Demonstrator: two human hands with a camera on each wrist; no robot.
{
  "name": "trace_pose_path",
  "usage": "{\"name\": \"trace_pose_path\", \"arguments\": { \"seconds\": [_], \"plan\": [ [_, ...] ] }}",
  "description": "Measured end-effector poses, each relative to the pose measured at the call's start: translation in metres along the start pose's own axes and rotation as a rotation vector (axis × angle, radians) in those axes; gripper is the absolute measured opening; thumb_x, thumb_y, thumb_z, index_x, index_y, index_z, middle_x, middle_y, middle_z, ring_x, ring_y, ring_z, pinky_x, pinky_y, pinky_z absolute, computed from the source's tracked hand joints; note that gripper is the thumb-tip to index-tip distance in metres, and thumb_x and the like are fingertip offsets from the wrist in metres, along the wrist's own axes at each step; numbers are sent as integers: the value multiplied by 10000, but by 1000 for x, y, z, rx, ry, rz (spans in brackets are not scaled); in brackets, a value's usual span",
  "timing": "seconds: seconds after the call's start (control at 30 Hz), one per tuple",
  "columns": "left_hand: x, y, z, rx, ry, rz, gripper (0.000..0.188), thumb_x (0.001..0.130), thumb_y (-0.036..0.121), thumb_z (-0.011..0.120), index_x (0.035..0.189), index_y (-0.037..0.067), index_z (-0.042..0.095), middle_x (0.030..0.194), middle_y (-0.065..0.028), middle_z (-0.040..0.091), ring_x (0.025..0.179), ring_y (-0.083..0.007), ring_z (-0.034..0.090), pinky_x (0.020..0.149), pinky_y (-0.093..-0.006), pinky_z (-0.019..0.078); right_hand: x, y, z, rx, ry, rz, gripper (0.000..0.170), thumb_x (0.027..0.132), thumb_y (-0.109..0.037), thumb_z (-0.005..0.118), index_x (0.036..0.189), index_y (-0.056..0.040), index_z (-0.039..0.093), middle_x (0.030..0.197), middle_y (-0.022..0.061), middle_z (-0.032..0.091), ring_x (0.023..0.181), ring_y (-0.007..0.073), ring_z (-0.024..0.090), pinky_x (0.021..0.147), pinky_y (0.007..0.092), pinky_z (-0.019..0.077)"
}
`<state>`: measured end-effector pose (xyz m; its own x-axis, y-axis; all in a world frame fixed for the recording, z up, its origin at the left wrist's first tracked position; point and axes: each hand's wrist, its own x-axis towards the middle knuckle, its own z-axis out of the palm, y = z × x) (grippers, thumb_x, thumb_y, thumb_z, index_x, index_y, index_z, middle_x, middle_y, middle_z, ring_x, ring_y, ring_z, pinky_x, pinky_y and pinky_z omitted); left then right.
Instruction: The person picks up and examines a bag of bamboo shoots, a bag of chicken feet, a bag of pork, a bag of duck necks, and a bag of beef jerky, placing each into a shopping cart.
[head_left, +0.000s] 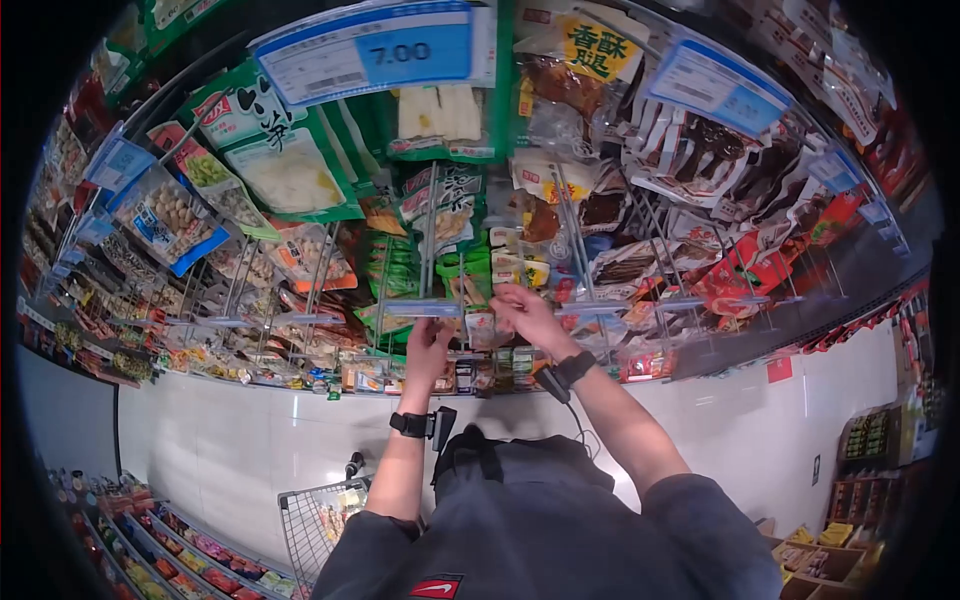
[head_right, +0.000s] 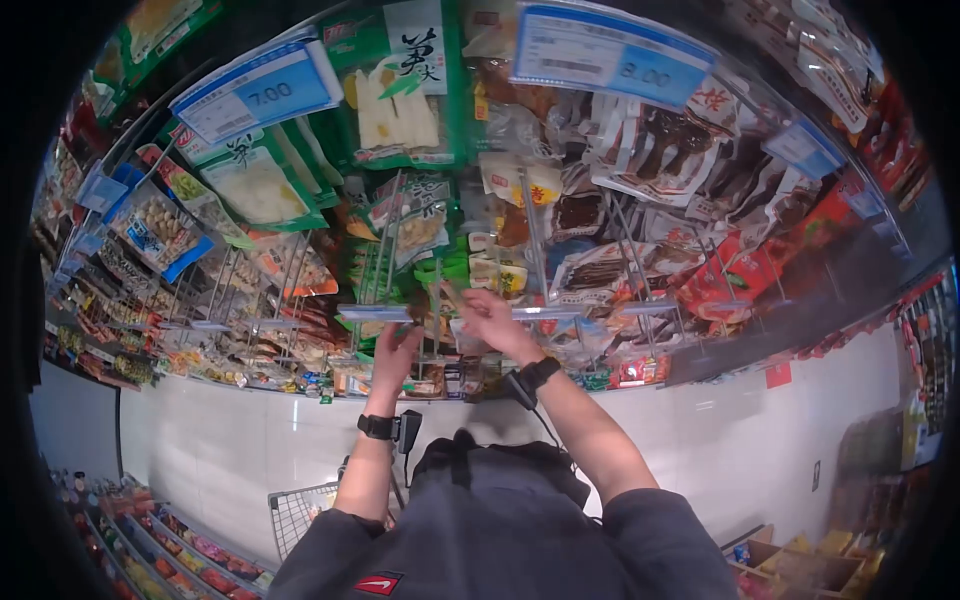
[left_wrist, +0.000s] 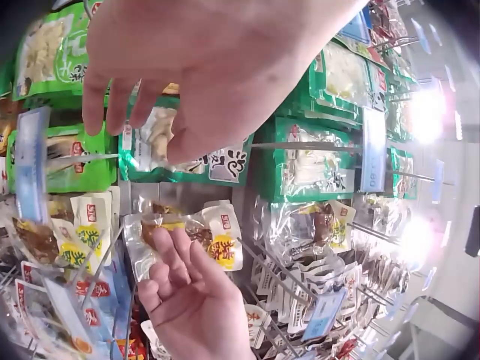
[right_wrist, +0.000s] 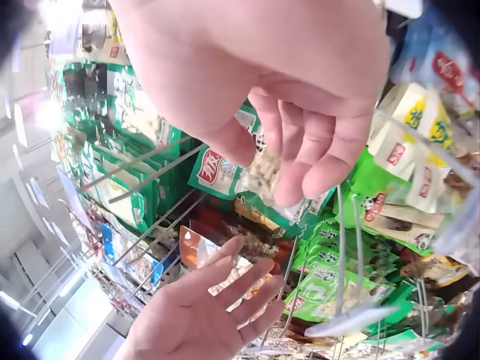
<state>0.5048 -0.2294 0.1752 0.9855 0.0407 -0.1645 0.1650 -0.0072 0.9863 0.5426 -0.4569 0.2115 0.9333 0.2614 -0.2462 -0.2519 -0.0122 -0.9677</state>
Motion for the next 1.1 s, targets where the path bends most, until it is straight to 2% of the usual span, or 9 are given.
{"name": "trace_pose_path", "arguments": {
  "seconds": [0.07,0.2,0.47,0.53,0.63,0.77,0.83,0.97,1.1],
  "plan": [
    [16,11,-10,109,-10,182,579,905,106,637,1427,41,394,1105,-82,638,1024,-162,596,856,-286,487,36,-12,16,-12,17,-10,538,927,-225,655,1387,-69,425,1263,97,579,888,147,637,742,277,510],
    [46,24,-26,332,81,375,611,886,150,649,1427,22,395,1211,-163,584,1026,-196,583,893,-328,469,96,-33,24,-55,194,-176,700,871,-239,700,1423,-21,328,1307,174,515,814,179,629,728,302,520],
    [112,39,-34,518,73,439,786,815,188,695,1453,-40,296,1346,-306,485,1258,-397,488,1021,-399,414,182,-17,22,-107,489,-250,780,773,-195,742,1442,-83,357,1315,245,477,1183,353,489,1023,406,390],
    [120,38,-38,504,57,471,765,816,184,693,1450,-16,316,1329,-293,504,1232,-412,502,1010,-403,426,183,-17,22,-324,506,-254,761,808,-134,719,1449,-93,311,1258,147,533,818,161,578,650,305,484],
    [128,32,-44,465,-3,352,767,823,162,715,1468,37,320,1359,-249,508,1281,-303,501,1020,-362,422,178,-7,21,-450,619,-273,591,802,-101,717,1303,-35,412,1136,104,564,895,166,563,718,318,487],
    [137,16,-47,446,105,470,518,851,187,709,1304,10,531,1205,-195,613,1066,-272,618,890,-345,482,167,9,16,-168,490,-381,395,811,-63,708,1117,-26,462,1053,79,593,930,152,564,803,307,470],
    [137,23,-44,312,122,445,312,878,212,708,1099,-4,669,957,-88,678,818,-157,628,719,-281,485,134,-17,29,-71,462,-321,390,808,-87,702,1121,-17,480,1046,88,609,941,164,578,824,312,468],
    [112,41,-48,-34,-32,186,216,907,200,687,1026,20,688,808,60,637,759,-18,560,665,-192,429,100,-26,33,-48,384,-283,365,833,-120,703,1133,6,538,989,65,663,863,129,614,783,288,488],
    [72,54,-57,-99,-139,60,265,894,236,703,1057,29,674,853,42,632,764,-24,500,689,-189,383,40,-41,54,-101,335,-263,349,870,-134,690,1170,-1,570,984,62,681,840,103,620,749,260,492]
  ]
}}
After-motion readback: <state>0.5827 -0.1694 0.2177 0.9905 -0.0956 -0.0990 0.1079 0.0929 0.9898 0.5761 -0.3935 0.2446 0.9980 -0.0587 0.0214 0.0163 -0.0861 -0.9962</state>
